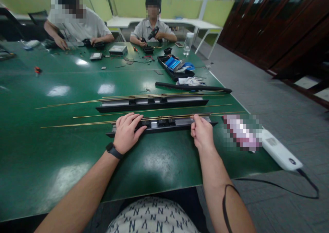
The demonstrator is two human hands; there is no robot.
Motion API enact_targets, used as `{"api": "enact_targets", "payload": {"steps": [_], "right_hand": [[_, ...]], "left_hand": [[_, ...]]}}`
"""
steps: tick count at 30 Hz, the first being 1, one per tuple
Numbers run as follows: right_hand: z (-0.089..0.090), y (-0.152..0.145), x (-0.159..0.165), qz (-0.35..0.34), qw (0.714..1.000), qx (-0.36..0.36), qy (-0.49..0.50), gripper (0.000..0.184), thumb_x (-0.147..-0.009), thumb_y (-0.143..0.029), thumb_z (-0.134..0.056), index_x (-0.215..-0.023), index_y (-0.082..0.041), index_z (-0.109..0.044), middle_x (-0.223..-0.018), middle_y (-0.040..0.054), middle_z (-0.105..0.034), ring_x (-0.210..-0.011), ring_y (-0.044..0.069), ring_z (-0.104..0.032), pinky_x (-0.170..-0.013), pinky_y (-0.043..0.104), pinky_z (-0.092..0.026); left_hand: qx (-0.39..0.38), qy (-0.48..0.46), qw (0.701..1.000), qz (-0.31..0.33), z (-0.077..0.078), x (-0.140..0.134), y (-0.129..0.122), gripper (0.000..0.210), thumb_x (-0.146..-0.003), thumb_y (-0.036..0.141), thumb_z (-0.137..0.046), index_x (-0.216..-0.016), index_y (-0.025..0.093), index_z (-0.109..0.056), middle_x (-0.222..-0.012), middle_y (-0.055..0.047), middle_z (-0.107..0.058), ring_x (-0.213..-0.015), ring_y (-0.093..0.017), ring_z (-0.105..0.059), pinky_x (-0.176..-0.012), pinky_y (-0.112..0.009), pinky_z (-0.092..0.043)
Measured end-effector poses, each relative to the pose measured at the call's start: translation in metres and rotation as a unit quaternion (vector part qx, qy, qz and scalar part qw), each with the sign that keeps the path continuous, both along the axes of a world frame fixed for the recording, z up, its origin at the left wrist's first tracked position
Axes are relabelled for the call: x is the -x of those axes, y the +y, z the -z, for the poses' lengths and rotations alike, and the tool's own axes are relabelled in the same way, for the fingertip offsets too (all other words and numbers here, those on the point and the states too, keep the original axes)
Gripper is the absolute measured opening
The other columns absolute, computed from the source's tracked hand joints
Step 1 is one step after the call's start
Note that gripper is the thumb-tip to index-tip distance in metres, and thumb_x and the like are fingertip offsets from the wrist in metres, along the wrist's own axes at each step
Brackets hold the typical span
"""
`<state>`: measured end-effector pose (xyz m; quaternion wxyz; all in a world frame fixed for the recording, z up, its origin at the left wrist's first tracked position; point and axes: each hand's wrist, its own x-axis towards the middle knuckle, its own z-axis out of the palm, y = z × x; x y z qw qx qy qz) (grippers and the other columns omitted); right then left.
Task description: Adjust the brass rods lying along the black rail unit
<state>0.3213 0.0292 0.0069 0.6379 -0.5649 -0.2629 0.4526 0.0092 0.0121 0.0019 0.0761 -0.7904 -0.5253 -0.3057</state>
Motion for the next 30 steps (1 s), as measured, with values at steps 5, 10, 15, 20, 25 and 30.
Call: {"api": "enact_targets", "payload": {"steps": [5, 10, 15, 20, 25, 30], "right_hand": [[-0.0004, 0.0013, -0.0019, 0.035, 0.999, -0.008, 0.006, 0.029, -0.083, -0.043, -0.081, -0.085, -0.017, -0.068, -0.046, -0.0076, -0.048, -0.029, 0.005, -0.034, -0.028, 0.015, -0.022], [-0.0019, 0.0005, 0.0002, 0.033, 0.999, -0.001, 0.008, 0.029, -0.084, -0.044, -0.080, -0.086, -0.016, -0.069, -0.046, -0.0071, -0.050, -0.028, 0.005, -0.033, -0.027, 0.015, -0.021], [-0.0026, -0.0005, 0.0022, 0.000, 1.000, 0.003, 0.007, 0.030, -0.082, -0.043, -0.082, -0.086, -0.016, -0.069, -0.045, -0.0074, -0.048, -0.029, 0.004, -0.033, -0.028, 0.014, -0.021], [-0.0015, 0.0008, -0.0007, 0.029, 1.000, -0.006, 0.009, 0.030, -0.082, -0.043, -0.082, -0.084, -0.017, -0.068, -0.045, -0.0077, -0.048, -0.029, 0.005, -0.033, -0.028, 0.015, -0.022], [-0.0020, 0.0004, -0.0008, 0.028, 1.000, 0.000, 0.007, 0.031, -0.083, -0.045, -0.081, -0.085, -0.018, -0.067, -0.046, -0.0078, -0.049, -0.028, 0.005, -0.033, -0.028, 0.015, -0.023], [-0.0020, -0.0005, 0.0002, 0.013, 1.000, -0.005, 0.002, 0.029, -0.082, -0.043, -0.082, -0.086, -0.018, -0.068, -0.046, -0.0069, -0.050, -0.029, 0.004, -0.034, -0.028, 0.015, -0.022]], "left_hand": [[0.002, 0.000, 1.000, -0.001, 0.0001, 0.0000, -0.0001, 0.043, -0.101, 0.047, -0.060, -0.135, 0.022, -0.066, -0.133, -0.012, -0.070, -0.132, -0.031, -0.058, -0.111, -0.049, -0.037], [0.001, -0.001, 1.000, -0.001, 0.0007, -0.0002, 0.0000, 0.043, -0.100, 0.047, -0.061, -0.135, 0.022, -0.066, -0.133, -0.012, -0.070, -0.131, -0.031, -0.058, -0.111, -0.049, -0.037], [-0.001, -0.001, 1.000, 0.001, 0.0011, 0.0002, 0.0001, 0.043, -0.100, 0.047, -0.061, -0.136, 0.023, -0.065, -0.133, -0.012, -0.070, -0.132, -0.031, -0.058, -0.111, -0.049, -0.037], [0.002, -0.005, 1.000, 0.003, 0.0009, 0.0006, 0.0003, 0.043, -0.100, 0.047, -0.061, -0.136, 0.023, -0.065, -0.134, -0.012, -0.070, -0.132, -0.031, -0.058, -0.111, -0.049, -0.037], [0.003, -0.004, 1.000, 0.004, 0.0006, 0.0004, 0.0004, 0.043, -0.101, 0.047, -0.060, -0.136, 0.023, -0.064, -0.133, -0.012, -0.070, -0.132, -0.031, -0.058, -0.111, -0.049, -0.037], [0.006, -0.005, 1.000, 0.002, 0.0000, -0.0004, 0.0001, 0.043, -0.101, 0.048, -0.059, -0.136, 0.023, -0.065, -0.133, -0.013, -0.070, -0.132, -0.032, -0.058, -0.112, -0.050, -0.037]]}}
